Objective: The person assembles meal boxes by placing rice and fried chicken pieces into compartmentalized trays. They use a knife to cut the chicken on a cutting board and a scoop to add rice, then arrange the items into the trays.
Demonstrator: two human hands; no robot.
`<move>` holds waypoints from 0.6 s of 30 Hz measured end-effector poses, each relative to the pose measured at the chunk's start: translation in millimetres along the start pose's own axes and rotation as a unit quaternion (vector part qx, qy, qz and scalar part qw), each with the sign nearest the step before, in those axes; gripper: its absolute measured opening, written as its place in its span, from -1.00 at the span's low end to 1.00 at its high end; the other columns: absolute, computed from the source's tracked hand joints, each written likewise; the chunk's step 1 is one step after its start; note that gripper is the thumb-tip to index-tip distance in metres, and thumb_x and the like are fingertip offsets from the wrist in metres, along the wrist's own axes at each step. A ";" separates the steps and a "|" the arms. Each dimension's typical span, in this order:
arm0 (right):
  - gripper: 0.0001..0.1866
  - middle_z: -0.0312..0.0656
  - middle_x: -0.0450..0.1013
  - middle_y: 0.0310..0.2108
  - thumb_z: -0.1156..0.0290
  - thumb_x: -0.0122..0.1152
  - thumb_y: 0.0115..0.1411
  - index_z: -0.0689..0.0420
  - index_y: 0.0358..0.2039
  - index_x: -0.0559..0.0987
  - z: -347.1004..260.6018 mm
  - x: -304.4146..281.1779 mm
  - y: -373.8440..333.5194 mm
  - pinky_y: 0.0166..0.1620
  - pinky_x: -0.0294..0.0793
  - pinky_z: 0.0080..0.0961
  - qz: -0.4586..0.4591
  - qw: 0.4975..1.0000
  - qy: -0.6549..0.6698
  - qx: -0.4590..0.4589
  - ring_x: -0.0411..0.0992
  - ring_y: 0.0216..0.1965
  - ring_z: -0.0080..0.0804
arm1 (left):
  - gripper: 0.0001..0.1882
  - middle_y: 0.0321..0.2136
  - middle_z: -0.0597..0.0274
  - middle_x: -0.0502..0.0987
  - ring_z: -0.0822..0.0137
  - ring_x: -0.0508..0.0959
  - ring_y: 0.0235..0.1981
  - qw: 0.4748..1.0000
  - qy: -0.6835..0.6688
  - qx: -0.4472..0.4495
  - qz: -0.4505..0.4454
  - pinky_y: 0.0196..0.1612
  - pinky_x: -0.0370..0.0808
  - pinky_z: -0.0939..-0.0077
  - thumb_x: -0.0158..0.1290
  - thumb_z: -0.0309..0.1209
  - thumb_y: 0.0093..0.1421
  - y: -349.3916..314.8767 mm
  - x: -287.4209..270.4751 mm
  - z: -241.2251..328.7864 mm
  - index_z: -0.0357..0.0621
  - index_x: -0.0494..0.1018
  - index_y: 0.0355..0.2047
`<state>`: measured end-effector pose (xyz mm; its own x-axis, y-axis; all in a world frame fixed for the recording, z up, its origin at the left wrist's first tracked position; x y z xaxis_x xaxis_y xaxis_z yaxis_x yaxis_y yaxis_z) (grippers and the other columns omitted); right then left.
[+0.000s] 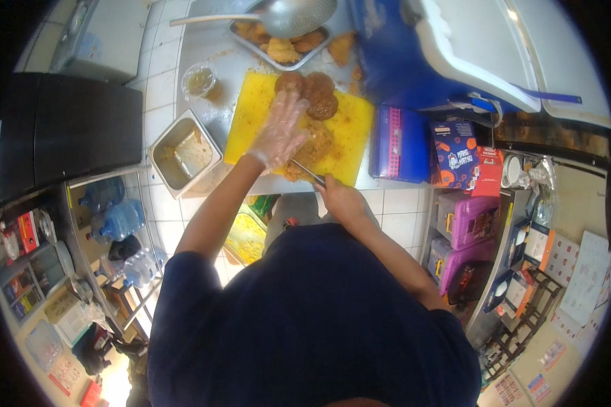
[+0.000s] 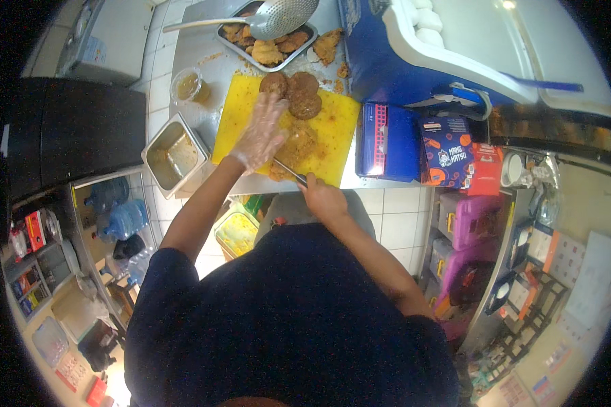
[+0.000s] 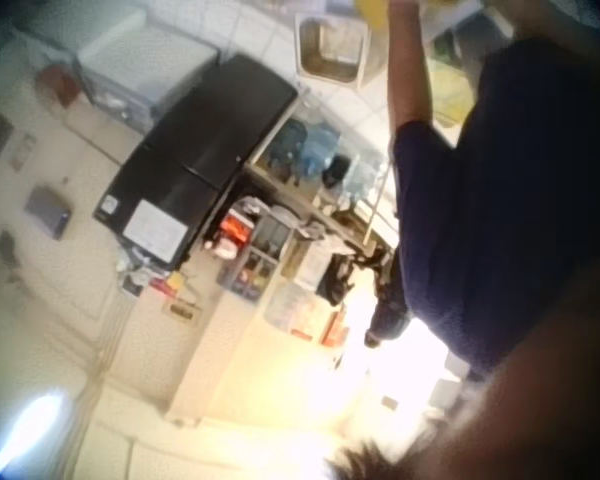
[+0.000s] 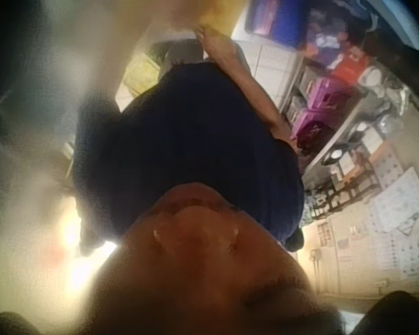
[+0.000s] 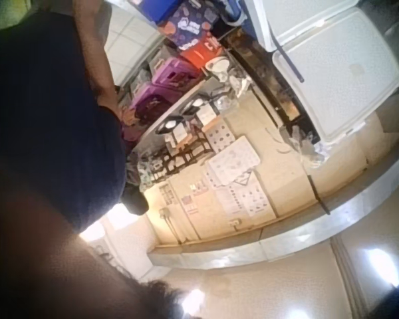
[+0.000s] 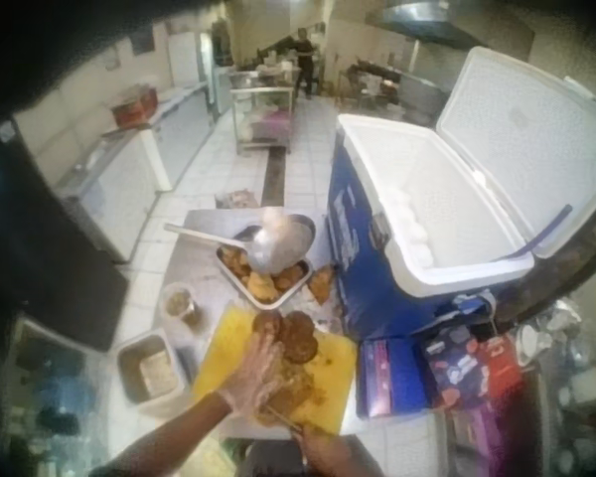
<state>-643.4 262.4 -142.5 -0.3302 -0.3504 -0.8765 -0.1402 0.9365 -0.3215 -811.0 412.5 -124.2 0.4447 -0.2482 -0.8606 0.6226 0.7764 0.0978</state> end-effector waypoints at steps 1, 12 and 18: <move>-0.66 -0.02 0.50 -0.50 0.08 0.00 0.28 0.14 -0.29 0.38 -0.4 -8.7 -5.5 -0.47 0.50 -0.14 0.011 1.000 0.025 0.009 0.52 -0.51 -0.02 | -0.19 0.33 -0.11 -0.05 -0.08 -0.14 0.38 0.998 -0.039 0.030 0.034 0.39 -0.19 0.11 -0.17 0.13 0.23 -5.8 -12.0 -1.9 -0.23 0.04 0.28; -0.70 0.23 0.46 -0.46 0.23 -0.06 0.30 0.22 -0.14 0.39 42.8 -23.7 -136.7 -0.35 0.41 0.05 0.019 0.959 0.207 0.193 0.45 -0.41 0.26 | 0.43 0.32 -0.19 -0.08 -0.18 -0.12 0.35 0.928 0.096 0.232 -0.276 0.38 -0.14 0.03 0.25 0.40 -0.45 5.6 11.4 5.0 -0.15 -0.07 0.32; -0.67 0.25 0.46 -0.46 0.22 -0.10 0.32 0.27 -0.15 0.39 21.5 30.7 -92.3 -0.31 0.39 0.08 0.048 0.918 0.323 0.224 0.43 -0.38 0.30 | 0.35 0.26 -0.23 0.01 -0.26 -0.04 0.30 0.964 0.022 0.209 -0.161 0.34 -0.10 -0.06 0.26 0.34 -0.38 11.3 44.6 9.0 -0.20 -0.03 0.30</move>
<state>-620.5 165.5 -147.4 -0.8258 -0.0671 -0.5600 0.2690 0.8259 -0.4956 -778.4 405.0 -156.9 0.1617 -0.4051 -0.8999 0.9334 0.3587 0.0062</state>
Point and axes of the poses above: each hand's wrist, its own y-axis towards the middle knuckle, its own x-axis out of the palm, z = x × y, the point moved 2 cm from there along y, towards the middle knuckle
